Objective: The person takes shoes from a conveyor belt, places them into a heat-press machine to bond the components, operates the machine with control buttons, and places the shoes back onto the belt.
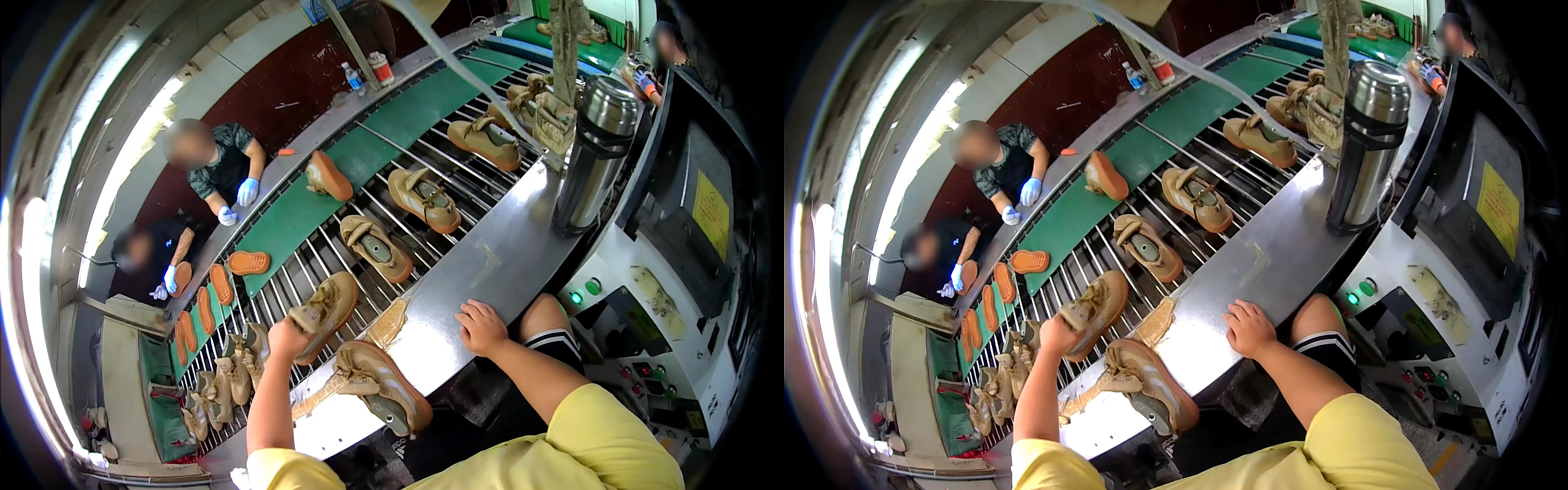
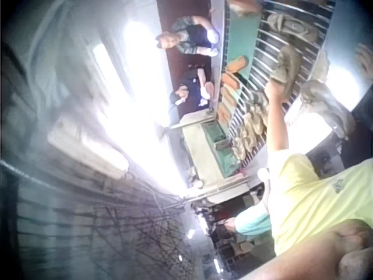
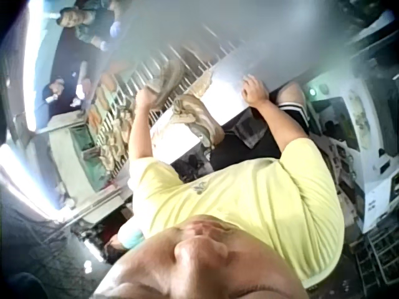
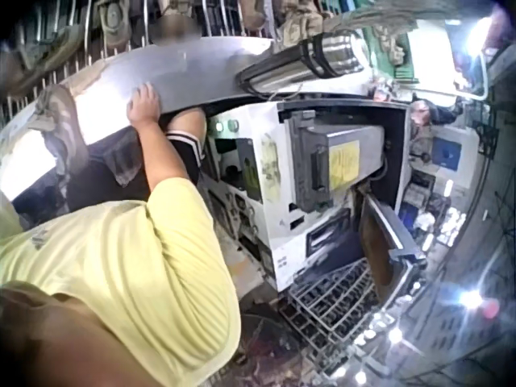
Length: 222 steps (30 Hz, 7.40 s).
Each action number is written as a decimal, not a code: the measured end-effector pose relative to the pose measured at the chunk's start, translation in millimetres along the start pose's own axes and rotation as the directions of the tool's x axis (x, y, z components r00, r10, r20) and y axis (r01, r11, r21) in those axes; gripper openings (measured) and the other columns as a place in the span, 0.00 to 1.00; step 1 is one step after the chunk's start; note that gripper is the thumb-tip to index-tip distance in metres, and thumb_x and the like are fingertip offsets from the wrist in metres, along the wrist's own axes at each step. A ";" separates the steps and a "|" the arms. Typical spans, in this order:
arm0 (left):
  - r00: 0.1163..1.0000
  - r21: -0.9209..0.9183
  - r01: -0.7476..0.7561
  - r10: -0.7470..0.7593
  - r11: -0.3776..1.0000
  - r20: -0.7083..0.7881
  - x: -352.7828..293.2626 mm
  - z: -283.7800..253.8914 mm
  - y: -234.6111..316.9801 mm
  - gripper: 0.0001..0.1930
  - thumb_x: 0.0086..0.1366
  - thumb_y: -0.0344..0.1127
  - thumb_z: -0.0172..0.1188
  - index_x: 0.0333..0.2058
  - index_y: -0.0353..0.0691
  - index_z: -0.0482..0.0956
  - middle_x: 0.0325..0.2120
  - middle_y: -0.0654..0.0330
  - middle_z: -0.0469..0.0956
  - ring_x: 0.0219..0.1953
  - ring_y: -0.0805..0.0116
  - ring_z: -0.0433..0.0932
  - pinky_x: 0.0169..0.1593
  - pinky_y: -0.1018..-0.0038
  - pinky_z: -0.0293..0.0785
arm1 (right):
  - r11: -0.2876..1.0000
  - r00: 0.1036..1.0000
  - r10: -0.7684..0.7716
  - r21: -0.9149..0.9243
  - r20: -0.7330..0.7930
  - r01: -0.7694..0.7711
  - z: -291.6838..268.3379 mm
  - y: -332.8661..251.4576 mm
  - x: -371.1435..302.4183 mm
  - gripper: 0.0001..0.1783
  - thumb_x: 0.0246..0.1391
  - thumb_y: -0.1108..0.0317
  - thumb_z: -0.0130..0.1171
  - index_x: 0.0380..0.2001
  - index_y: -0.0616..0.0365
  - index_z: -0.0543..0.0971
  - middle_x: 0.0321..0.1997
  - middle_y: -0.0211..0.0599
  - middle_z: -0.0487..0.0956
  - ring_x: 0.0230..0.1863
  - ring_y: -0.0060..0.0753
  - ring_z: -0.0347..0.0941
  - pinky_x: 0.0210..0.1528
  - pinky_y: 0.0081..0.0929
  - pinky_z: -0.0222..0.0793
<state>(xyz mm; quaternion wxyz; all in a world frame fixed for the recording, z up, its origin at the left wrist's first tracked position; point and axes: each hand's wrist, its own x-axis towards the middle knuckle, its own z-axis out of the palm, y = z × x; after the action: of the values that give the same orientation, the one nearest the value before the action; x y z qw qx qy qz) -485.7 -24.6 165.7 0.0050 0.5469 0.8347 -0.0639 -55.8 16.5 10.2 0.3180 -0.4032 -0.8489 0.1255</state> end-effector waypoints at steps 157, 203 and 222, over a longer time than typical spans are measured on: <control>0.891 -0.606 0.044 -0.306 0.794 -0.336 -123.7 153.7 154.0 0.31 0.54 0.34 0.59 0.57 0.32 0.64 0.58 0.43 0.65 0.62 0.42 0.58 0.65 0.56 0.53 | -0.053 -0.029 0.763 -0.018 -0.646 -0.998 -459.7 341.2 -56.2 0.59 0.36 0.48 0.65 0.66 0.68 0.49 0.69 0.63 0.53 0.70 0.57 0.49 0.70 0.37 0.48; 0.816 -0.694 -0.333 -0.564 -0.639 0.128 -160.6 116.3 -43.5 0.19 0.63 0.36 0.56 0.51 0.35 0.69 0.44 0.55 0.76 0.45 0.61 0.77 0.49 0.64 0.74 | 0.842 0.848 0.191 0.362 0.494 -0.401 -170.3 -9.3 -13.3 0.22 0.48 0.68 0.67 0.47 0.60 0.76 0.38 0.36 0.80 0.40 0.26 0.76 0.44 0.23 0.73; 0.568 -0.637 -0.004 -0.522 0.771 -0.636 -5.0 77.2 59.9 0.27 0.50 0.27 0.58 0.51 0.28 0.66 0.49 0.45 0.67 0.56 0.46 0.62 0.62 0.58 0.55 | 0.848 0.908 0.418 0.345 0.035 -0.403 -62.4 83.5 -45.7 0.04 0.42 0.76 0.60 0.26 0.59 0.78 0.23 0.38 0.78 0.24 0.36 0.76 0.28 0.27 0.71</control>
<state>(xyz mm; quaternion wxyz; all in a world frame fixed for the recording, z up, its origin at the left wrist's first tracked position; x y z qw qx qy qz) -433.7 -14.2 83.5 -0.2072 0.3521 0.8016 0.4365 56.3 32.7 -1.3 0.3669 -0.5157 -0.7011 0.3285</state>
